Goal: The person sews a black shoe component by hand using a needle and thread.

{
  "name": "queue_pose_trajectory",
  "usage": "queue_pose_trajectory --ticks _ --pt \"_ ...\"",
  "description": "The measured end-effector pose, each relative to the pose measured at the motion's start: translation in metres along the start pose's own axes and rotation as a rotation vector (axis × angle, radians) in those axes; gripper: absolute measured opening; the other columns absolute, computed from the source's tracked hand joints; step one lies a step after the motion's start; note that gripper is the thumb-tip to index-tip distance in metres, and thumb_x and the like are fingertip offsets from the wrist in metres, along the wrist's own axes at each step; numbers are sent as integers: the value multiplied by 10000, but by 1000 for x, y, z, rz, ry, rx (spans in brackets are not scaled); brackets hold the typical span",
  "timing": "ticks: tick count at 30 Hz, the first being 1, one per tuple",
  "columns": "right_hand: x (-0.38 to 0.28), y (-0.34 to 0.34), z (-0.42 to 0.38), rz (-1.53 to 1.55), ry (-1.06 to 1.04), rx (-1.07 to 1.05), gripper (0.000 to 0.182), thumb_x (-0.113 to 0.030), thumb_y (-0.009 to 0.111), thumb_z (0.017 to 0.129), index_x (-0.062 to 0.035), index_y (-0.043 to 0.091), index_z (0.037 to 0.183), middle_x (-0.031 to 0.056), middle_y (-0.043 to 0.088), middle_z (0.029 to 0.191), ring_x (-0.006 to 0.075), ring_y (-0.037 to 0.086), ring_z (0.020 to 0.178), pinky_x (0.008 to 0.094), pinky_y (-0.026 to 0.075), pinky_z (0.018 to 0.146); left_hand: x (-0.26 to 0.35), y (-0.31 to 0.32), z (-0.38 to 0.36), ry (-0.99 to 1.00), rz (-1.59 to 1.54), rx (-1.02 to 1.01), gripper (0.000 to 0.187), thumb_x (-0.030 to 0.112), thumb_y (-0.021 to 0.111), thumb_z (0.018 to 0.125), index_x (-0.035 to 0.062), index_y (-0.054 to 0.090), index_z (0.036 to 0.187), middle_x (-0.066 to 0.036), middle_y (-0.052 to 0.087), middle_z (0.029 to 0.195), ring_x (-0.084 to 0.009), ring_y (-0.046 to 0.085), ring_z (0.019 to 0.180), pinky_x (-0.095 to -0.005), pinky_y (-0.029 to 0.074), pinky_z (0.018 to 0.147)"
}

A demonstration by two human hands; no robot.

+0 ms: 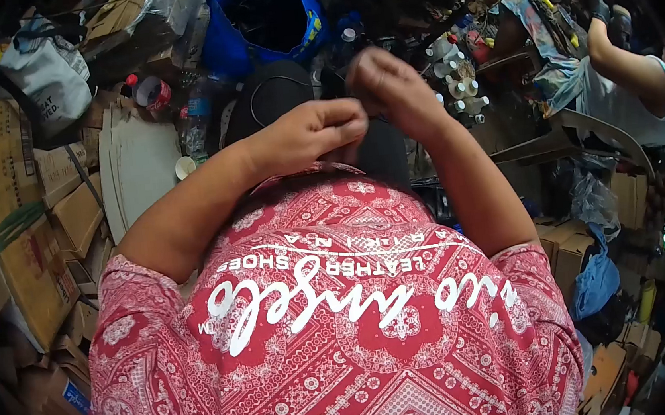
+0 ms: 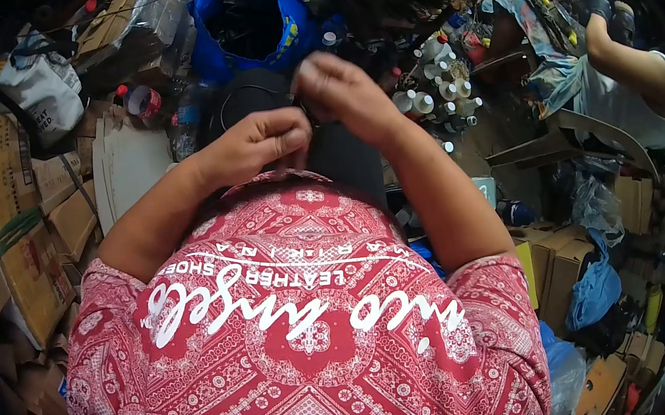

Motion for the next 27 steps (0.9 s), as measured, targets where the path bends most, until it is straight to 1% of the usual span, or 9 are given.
queue_pose_trajectory --ticks 2,3,7,13,16,19,20,23,27 --pt "11 -10 -19 -651 -65 -23 175 -209 590 896 -46 604 959 52 614 785 157 585 725 298 457 655 -3 -46 -24 -31 940 263 208 225 640 859 23 597 842 -80 634 827 -172 619 797 -320 489 694" --pt "23 -26 -33 -920 -91 -12 183 -166 611 869 -39 613 1001 80 648 836 175 617 781 299 468 697 14 -64 -44 205 1302 317 184 178 704 779 25 611 820 -100 611 792 -226 610 754 -333 473 666" --pt "67 -175 -117 -1027 232 381 248 -126 614 846 -63 626 1085 125 671 968 186 645 889 296 477 786 93 -165 -155 -3 1695 709 155 79 690 737 34 634 875 -101 584 805 -252 585 777 -321 459 730" --pt "55 -358 -360 -1320 589 898 235 -221 622 852 -81 663 1036 132 676 987 212 657 932 299 484 813 263 -314 -452 -300 1825 1586 325 289 616 855 33 647 1052 -155 654 1022 -255 637 922 -344 470 787" --pt "72 -366 -387 -1386 849 856 268 -180 568 853 -106 649 1098 168 657 1012 270 643 959 345 480 832 246 -269 -379 -584 2020 1540 349 275 587 866 39 627 1121 -159 651 1067 -268 636 956 -346 471 802" --pt "138 -337 -298 -1203 860 414 352 -92 522 820 -116 628 1155 202 639 1042 323 616 977 379 463 861 143 -229 -225 -317 1287 1232 397 161 642 833 99 589 1221 -113 631 1127 -190 608 958 -306 471 847" --pt "133 -301 -247 -1319 600 292 402 -49 503 797 -117 617 1176 213 622 1058 351 593 984 388 453 870 118 -205 -163 -13 1545 856 425 136 663 800 116 596 1219 -92 620 1122 -170 590 995 -297 469 858" --pt "72 -178 -125 -934 223 394 322 -80 592 807 -84 640 1125 173 629 1001 288 615 940 333 474 828 48 -104 -36 96 1273 442 448 99 707 739 97 611 1176 -102 602 1152 -231 577 1055 -333 449 924" --pt "13 -76 -44 -846 -62 248 218 -35 695 728 -83 691 940 105 651 896 203 636 826 276 502 719 -6 -82 42 60 1121 268 349 182 737 730 54 636 1039 -111 603 1101 -262 568 1041 -346 436 909"
Point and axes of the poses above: each hand's wrist, its own z-axis towards the middle knuckle, its own y-axis out of the palm, x = y × z, the point moved 10 cm from there along z, towards the middle knuckle
